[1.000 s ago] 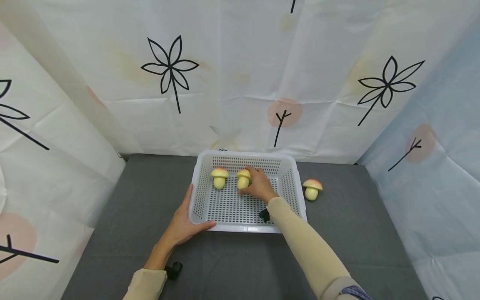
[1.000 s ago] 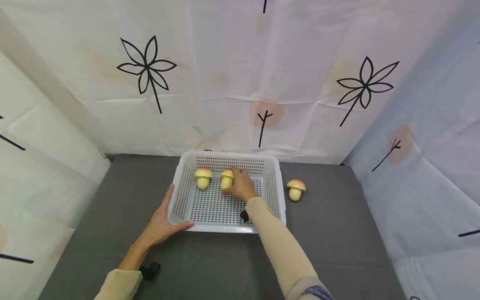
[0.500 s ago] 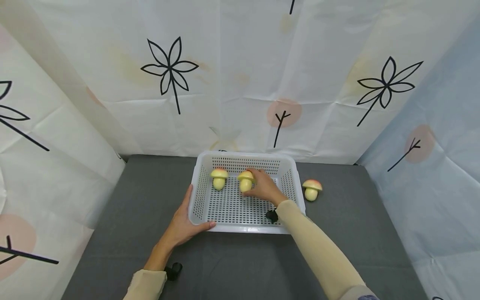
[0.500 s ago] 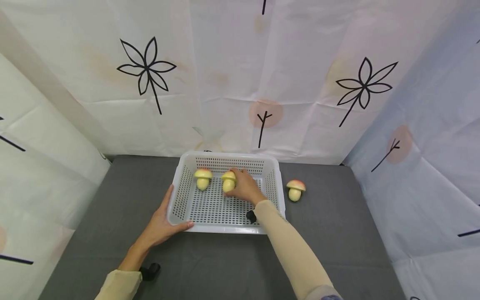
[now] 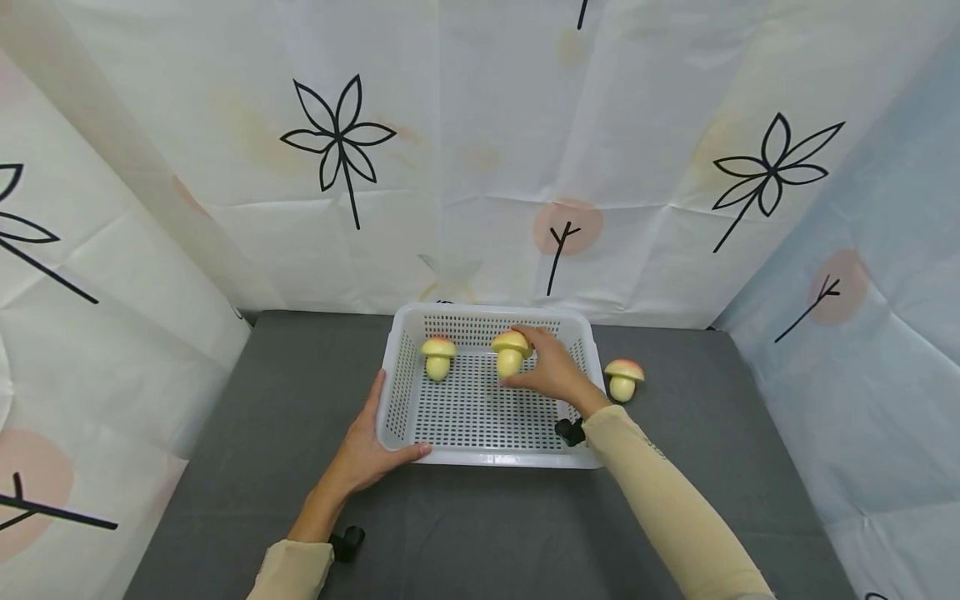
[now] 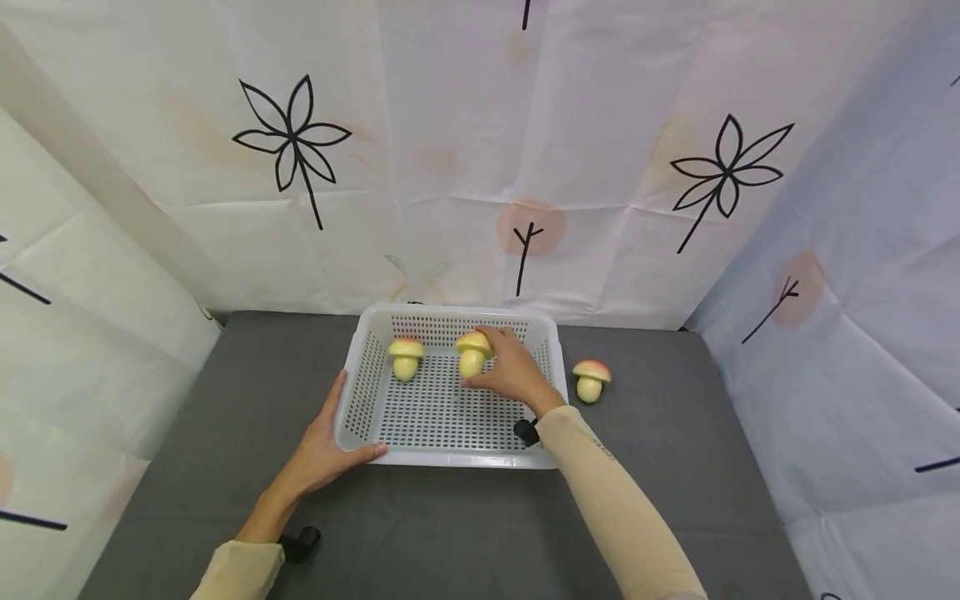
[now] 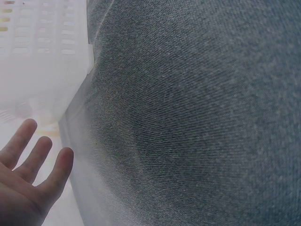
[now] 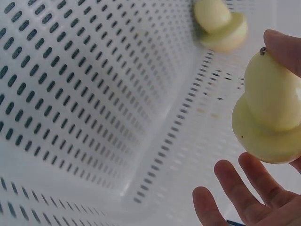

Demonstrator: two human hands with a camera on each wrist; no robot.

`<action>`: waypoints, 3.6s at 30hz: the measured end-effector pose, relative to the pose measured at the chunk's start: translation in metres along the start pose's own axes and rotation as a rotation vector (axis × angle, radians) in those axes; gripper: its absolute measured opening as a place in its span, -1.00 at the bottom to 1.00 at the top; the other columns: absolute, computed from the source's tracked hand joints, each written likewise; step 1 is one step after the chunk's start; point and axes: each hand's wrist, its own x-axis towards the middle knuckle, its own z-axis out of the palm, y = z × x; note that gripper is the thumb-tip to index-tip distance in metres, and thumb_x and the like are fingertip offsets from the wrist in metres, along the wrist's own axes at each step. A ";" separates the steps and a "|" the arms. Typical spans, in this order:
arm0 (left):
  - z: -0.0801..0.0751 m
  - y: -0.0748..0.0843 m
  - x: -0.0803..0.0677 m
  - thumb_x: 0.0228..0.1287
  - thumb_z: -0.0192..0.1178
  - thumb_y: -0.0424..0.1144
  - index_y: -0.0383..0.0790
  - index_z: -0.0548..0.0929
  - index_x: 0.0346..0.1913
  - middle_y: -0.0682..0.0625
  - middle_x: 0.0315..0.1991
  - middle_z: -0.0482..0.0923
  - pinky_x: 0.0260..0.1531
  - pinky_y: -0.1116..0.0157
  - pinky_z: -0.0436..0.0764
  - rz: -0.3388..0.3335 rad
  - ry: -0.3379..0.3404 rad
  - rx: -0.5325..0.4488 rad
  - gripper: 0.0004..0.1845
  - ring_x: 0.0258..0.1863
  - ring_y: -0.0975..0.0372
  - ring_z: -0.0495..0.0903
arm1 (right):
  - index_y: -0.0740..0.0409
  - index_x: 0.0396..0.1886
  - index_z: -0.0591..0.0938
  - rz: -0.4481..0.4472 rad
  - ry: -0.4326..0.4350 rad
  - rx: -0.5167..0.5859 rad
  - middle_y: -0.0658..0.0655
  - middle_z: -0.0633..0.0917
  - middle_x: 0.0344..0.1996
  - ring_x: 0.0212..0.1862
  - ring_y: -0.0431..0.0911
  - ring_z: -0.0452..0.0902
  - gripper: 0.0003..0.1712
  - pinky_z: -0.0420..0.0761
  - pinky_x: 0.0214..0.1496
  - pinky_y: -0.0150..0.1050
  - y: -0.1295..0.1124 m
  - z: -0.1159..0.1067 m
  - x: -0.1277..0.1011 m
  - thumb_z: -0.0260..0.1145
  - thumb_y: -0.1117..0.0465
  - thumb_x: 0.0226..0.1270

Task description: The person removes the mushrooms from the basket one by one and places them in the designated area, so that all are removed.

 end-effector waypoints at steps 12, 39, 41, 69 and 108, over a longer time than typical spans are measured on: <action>0.000 -0.001 0.000 -0.10 0.67 0.00 0.15 -0.30 0.65 -0.15 0.60 0.00 0.16 -0.18 0.38 -0.003 0.004 0.044 0.47 0.33 -0.14 0.40 | 0.09 0.54 0.32 -0.050 0.088 -0.019 0.27 0.44 0.22 0.11 0.14 0.42 0.10 0.48 0.08 0.18 0.007 -0.032 -0.026 0.67 0.04 0.02; 0.000 -0.002 0.001 -0.11 0.67 0.02 0.26 -0.31 0.64 -0.14 0.58 0.08 0.16 -0.15 0.39 -0.003 0.002 0.041 0.48 0.26 -0.11 0.47 | 0.31 0.51 0.29 -0.014 0.212 -0.090 0.44 0.42 0.18 0.09 0.29 0.40 0.06 0.42 0.08 0.25 0.071 -0.110 -0.071 0.63 0.13 0.09; 0.000 -0.002 0.001 -0.11 0.67 0.01 0.24 -0.31 0.64 -0.15 0.57 0.09 0.15 -0.15 0.40 -0.002 0.002 0.034 0.47 0.25 -0.11 0.48 | 0.33 0.51 0.27 -0.002 0.213 -0.105 0.46 0.40 0.19 0.09 0.30 0.40 0.06 0.43 0.07 0.26 0.077 -0.115 -0.075 0.63 0.13 0.09; -0.006 0.049 -0.009 -0.04 0.63 -0.28 -0.28 -0.23 0.63 -0.37 0.52 0.11 0.17 -0.19 0.37 -0.015 -0.020 0.003 0.38 0.24 -0.29 0.45 | 0.51 0.46 0.21 0.183 0.101 -0.203 0.64 0.30 0.20 0.13 0.51 0.29 0.04 0.34 0.05 0.40 0.157 -0.122 -0.099 0.59 0.29 0.09; 0.000 0.000 -0.001 -0.11 0.67 0.00 0.19 -0.29 0.65 -0.14 0.58 0.09 0.17 -0.15 0.37 -0.010 0.001 0.027 0.47 0.24 -0.10 0.48 | 0.48 0.45 0.19 0.247 0.115 -0.156 0.66 0.32 0.14 0.03 0.48 0.35 0.10 0.36 -0.01 0.35 0.194 -0.085 -0.097 0.62 0.34 -0.04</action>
